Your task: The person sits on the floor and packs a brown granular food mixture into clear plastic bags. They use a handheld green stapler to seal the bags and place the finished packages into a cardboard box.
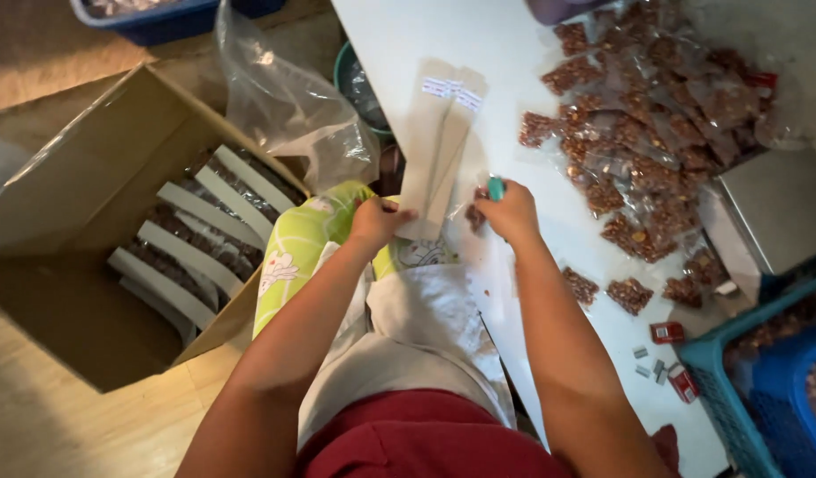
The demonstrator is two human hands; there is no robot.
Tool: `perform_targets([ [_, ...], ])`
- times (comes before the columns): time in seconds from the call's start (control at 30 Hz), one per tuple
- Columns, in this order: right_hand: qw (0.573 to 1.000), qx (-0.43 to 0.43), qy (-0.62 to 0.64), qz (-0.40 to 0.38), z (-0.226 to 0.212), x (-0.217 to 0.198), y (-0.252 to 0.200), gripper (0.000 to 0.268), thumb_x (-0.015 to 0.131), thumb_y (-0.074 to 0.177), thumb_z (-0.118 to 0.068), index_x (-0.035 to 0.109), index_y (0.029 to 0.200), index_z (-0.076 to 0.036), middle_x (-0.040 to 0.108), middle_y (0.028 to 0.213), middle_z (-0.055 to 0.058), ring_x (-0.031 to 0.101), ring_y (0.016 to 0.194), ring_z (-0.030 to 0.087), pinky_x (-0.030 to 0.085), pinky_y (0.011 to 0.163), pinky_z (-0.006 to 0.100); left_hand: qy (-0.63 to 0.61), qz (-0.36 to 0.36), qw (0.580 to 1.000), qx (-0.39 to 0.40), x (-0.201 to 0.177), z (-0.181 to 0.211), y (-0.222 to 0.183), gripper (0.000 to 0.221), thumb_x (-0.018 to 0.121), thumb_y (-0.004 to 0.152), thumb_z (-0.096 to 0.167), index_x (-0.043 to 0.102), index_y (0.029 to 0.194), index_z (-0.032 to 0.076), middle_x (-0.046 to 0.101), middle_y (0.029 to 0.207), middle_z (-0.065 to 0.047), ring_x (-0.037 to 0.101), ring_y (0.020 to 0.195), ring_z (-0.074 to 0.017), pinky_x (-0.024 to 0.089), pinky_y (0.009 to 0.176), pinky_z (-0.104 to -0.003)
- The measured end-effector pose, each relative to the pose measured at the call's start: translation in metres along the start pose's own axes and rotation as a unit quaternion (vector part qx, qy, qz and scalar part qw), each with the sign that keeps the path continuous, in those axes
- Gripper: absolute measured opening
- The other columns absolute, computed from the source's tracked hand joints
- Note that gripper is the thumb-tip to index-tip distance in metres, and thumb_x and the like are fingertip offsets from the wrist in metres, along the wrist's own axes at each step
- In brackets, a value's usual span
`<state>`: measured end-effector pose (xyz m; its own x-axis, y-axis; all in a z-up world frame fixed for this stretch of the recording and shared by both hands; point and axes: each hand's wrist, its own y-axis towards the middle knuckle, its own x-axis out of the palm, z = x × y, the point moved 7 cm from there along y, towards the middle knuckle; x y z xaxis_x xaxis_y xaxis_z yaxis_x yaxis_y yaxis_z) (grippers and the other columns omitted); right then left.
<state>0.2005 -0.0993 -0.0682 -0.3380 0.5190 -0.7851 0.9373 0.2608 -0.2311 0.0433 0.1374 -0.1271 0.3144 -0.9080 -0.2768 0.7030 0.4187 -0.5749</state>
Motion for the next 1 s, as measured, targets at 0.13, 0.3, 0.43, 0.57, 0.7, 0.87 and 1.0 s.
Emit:
perform_targets([
  [0.13,0.994,0.010,0.081,0.073,0.048,-0.030,-0.043,0.037,0.083,0.075,-0.030,0.074,0.102,-0.007,0.072,0.082,0.013,0.074,0.079,0.032,0.058,0.074,0.046,-0.108,-0.039,0.993,0.015,0.016,-0.013,0.015,0.053,0.090,0.081,0.033,0.070,0.110,-0.006,0.070,0.090,-0.020,0.071,0.075,-0.0239,0.065,0.061,-0.032],
  [0.3,0.987,0.028,-0.157,0.014,0.075,-0.036,-0.101,0.051,0.074,0.077,-0.047,0.069,0.121,-0.021,0.068,0.113,0.003,0.070,0.109,0.032,0.057,0.092,0.050,0.202,-0.008,0.977,0.064,-0.024,0.047,-0.056,0.048,0.065,0.096,0.052,0.068,0.132,0.022,0.078,0.103,-0.009,0.074,0.105,-0.0290,0.060,0.093,-0.047],
  [0.43,0.986,-0.029,-0.131,0.097,0.054,-0.038,-0.116,0.048,0.078,0.076,-0.038,0.066,0.119,-0.019,0.064,0.118,0.002,0.072,0.098,0.039,0.058,0.089,0.054,0.186,0.023,0.978,0.091,-0.022,-0.011,0.004,0.045,0.065,0.096,0.055,0.068,0.132,0.029,0.075,0.117,-0.004,0.071,0.112,-0.0293,0.058,0.097,-0.046],
  [0.57,0.984,-0.109,-0.088,0.113,0.047,-0.032,-0.111,0.031,0.076,0.083,-0.030,0.069,0.109,-0.015,0.066,0.104,0.006,0.072,0.095,0.039,0.060,0.082,0.049,-0.232,-0.052,0.970,0.054,-0.028,0.024,-0.055,0.023,0.042,0.105,0.021,0.042,0.126,0.010,0.073,0.102,-0.020,0.073,0.074,-0.0283,0.060,0.060,-0.034],
  [0.7,0.989,-0.108,0.036,0.095,0.021,-0.049,-0.117,0.022,0.081,0.087,-0.034,0.072,0.098,-0.017,0.071,0.095,0.003,0.072,0.098,0.034,0.059,0.085,0.044,-0.268,-0.079,0.958,0.067,-0.023,0.026,-0.076,0.030,0.048,0.105,0.022,0.048,0.129,0.004,0.075,0.107,-0.020,0.075,0.075,-0.0244,0.063,0.063,-0.032],
  [0.87,0.964,-0.068,0.236,-0.102,-0.034,-0.058,-0.145,0.020,0.075,0.080,-0.003,0.076,0.100,-0.008,0.076,0.078,0.010,0.072,0.067,0.018,0.058,0.064,0.029,-0.358,-0.128,0.924,0.046,0.027,0.021,-0.079,0.033,0.072,0.095,0.014,0.065,0.125,0.002,0.075,0.112,-0.019,0.075,0.095,-0.0326,0.064,0.082,-0.052],
  [1.0,0.961,-0.066,0.238,-0.124,-0.058,-0.052,-0.155,0.018,0.085,0.075,-0.011,0.079,0.092,-0.012,0.075,0.067,0.005,0.073,0.058,0.014,0.054,0.061,0.019,-0.309,-0.128,0.940,0.064,0.084,-0.026,-0.041,0.027,0.085,0.087,0.020,0.078,0.111,0.010,0.076,0.095,-0.009,0.072,0.080,-0.0182,0.066,0.072,-0.035],
])
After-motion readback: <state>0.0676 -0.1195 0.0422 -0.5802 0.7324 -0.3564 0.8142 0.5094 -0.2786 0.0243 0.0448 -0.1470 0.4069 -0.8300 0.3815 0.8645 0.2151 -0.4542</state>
